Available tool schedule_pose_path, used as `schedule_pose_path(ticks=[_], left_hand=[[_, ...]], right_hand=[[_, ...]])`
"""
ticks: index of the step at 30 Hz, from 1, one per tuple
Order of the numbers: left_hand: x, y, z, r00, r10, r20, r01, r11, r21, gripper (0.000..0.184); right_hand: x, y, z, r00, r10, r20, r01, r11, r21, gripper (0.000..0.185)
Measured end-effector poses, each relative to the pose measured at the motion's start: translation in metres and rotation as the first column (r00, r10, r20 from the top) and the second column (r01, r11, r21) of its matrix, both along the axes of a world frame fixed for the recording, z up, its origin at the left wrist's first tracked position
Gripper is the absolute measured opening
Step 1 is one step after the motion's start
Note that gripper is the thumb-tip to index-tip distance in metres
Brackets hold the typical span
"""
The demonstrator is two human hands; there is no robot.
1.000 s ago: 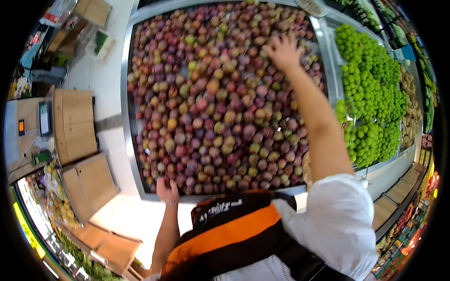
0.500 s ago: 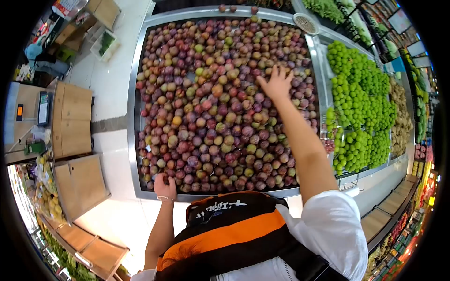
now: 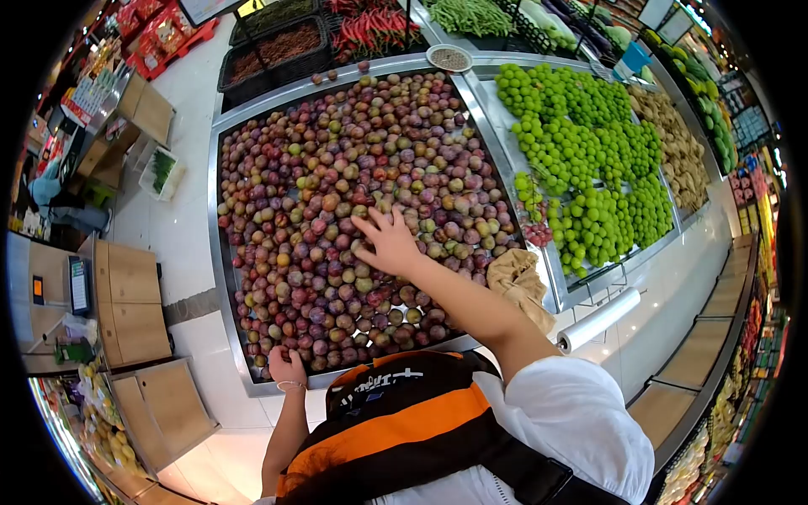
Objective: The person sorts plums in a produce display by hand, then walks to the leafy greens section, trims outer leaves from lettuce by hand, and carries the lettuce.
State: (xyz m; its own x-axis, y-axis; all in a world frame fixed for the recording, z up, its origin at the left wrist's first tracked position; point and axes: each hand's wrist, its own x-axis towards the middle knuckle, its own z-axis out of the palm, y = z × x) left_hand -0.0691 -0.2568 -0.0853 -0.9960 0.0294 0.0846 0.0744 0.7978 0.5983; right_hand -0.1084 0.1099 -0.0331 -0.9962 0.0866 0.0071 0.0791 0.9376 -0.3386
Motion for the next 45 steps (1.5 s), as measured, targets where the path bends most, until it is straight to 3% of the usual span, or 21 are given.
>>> schedule_pose_path(ticks=[1, 3, 4, 5, 7, 9, 10, 13, 16, 19, 22, 23, 28, 31, 33, 35, 36, 37, 39, 40, 45], left_hand=[[0.002, 0.0, 0.001, 1.0, 0.011, 0.026, -0.012, 1.0, 0.023, 0.016], [0.005, 0.0, 0.002, 1.0, -0.004, 0.009, 0.004, 1.0, 0.027, 0.015], [0.004, 0.0, 0.001, 1.0, -0.011, -0.01, 0.012, 0.999, 0.033, 0.015], [0.004, 0.001, 0.001, 0.999, -0.017, -0.029, 0.018, 0.999, 0.039, 0.014], [0.005, -0.003, -0.003, 0.998, -0.037, -0.057, 0.038, 0.999, 0.016, 0.014], [0.005, -0.001, -0.006, 0.995, -0.02, -0.097, 0.02, 1.0, 0.001, 0.014], [0.004, 0.002, -0.005, 0.995, -0.01, -0.096, 0.011, 1.0, 0.005, 0.014], [0.008, 0.003, -0.003, 0.998, 0.05, -0.049, -0.047, 0.997, 0.053, 0.013], [0.006, 0.004, -0.003, 0.997, 0.065, -0.047, -0.064, 0.998, 0.011, 0.013], [0.004, 0.009, 0.003, 0.997, 0.076, -0.034, -0.077, 0.997, -0.022, 0.014], [0.005, 0.01, 0.003, 0.994, 0.112, 0.011, -0.112, 0.994, 0.01, 0.014], [0.003, 0.01, 0.003, 0.993, 0.119, 0.016, -0.119, 0.993, 0.001, 0.014], [0.002, 0.009, -0.001, 0.994, 0.105, 0.008, -0.105, 0.994, -0.011, 0.015], [0.001, 0.009, 0.003, 0.995, 0.103, 0.01, -0.103, 0.994, -0.029, 0.015], [0.001, 0.009, 0.001, 0.996, 0.09, 0.007, -0.089, 0.995, -0.052, 0.015], [0.002, 0.008, -0.002, 0.995, 0.101, 0.017, -0.101, 0.995, 0.004, 0.015], [0.001, 0.01, 0.001, 0.995, 0.093, 0.022, -0.094, 0.996, 0.005, 0.015], [0.0, 0.012, 0.004, 0.996, 0.089, 0.013, -0.089, 0.996, 0.004, 0.015], [-0.002, 0.014, 0.007, 0.997, 0.076, 0.001, -0.076, 0.997, 0.009, 0.014], [-0.001, 0.013, 0.007, 0.997, 0.071, -0.003, -0.071, 0.997, -0.015, 0.013], [0.0, 0.011, 0.006, 0.998, 0.064, 0.008, -0.064, 0.997, -0.035, 0.012]], right_hand=[[0.02, 0.0, 0.009, 0.999, 0.053, 0.007, -0.053, 0.998, 0.018, 0.06], [0.054, 0.003, 0.016, 0.994, 0.095, 0.06, -0.085, 0.986, -0.144, 0.058], [0.068, 0.009, 0.017, 0.992, 0.109, -0.059, -0.117, 0.982, -0.149, 0.053], [0.077, 0.02, 0.019, 0.992, 0.106, -0.06, -0.114, 0.983, -0.146, 0.053], [0.086, 0.043, 0.035, 0.987, -0.111, -0.115, 0.055, 0.911, -0.408, 0.044], [0.084, 0.069, 0.046, 0.956, -0.255, -0.142, 0.188, 0.911, -0.368, 0.036], [0.076, 0.083, 0.045, 0.939, -0.242, -0.244, 0.158, 0.935, -0.318, 0.035], [0.052, 0.115, 0.03, 0.923, -0.22, -0.316, 0.17, 0.969, -0.179, 0.021], [-0.001, 0.146, 0.013, 0.9, -0.234, -0.369, 0.189, 0.97, -0.153, 0.015], [-0.068, 0.175, 0.002, 0.882, -0.339, -0.328, 0.278, 0.936, -0.218, 0.015], [-0.124, 0.193, -0.012, 0.91, -0.369, -0.188, 0.374, 0.927, -0.011, 0.018], [-0.138, 0.202, -0.019, 0.949, -0.268, -0.166, 0.274, 0.962, 0.016, 0.019], [-0.19, 0.205, -0.035, 0.957, -0.278, 0.079, 0.241, 0.919, 0.311, 0.011], [-0.196, 0.209, -0.032, 0.985, -0.164, 0.056, 0.135, 0.93, 0.343, 0.013], [-0.193, 0.218, -0.036, 0.992, -0.128, 0.0, 0.122, 0.94, 0.318, 0.009], [-0.187, 0.233, -0.046, 0.975, -0.107, -0.193, 0.144, 0.972, 0.187, 0.005], [-0.183, 0.241, -0.049, 0.957, -0.193, -0.217, 0.211, 0.975, 0.064, 0.011], [-0.176, 0.248, -0.052, 0.956, -0.199, -0.217, 0.218, 0.974, 0.067, 0.011], [-0.163, 0.261, -0.059, 0.893, -0.359, -0.271, 0.31, 0.928, -0.208, 0.013], [-0.156, 0.264, -0.057, 0.893, -0.396, -0.213, 0.33, 0.899, -0.29, 0.016], [-0.153, 0.244, -0.037, 0.9, -0.351, -0.259, 0.292, 0.926, -0.241, 0.014]])
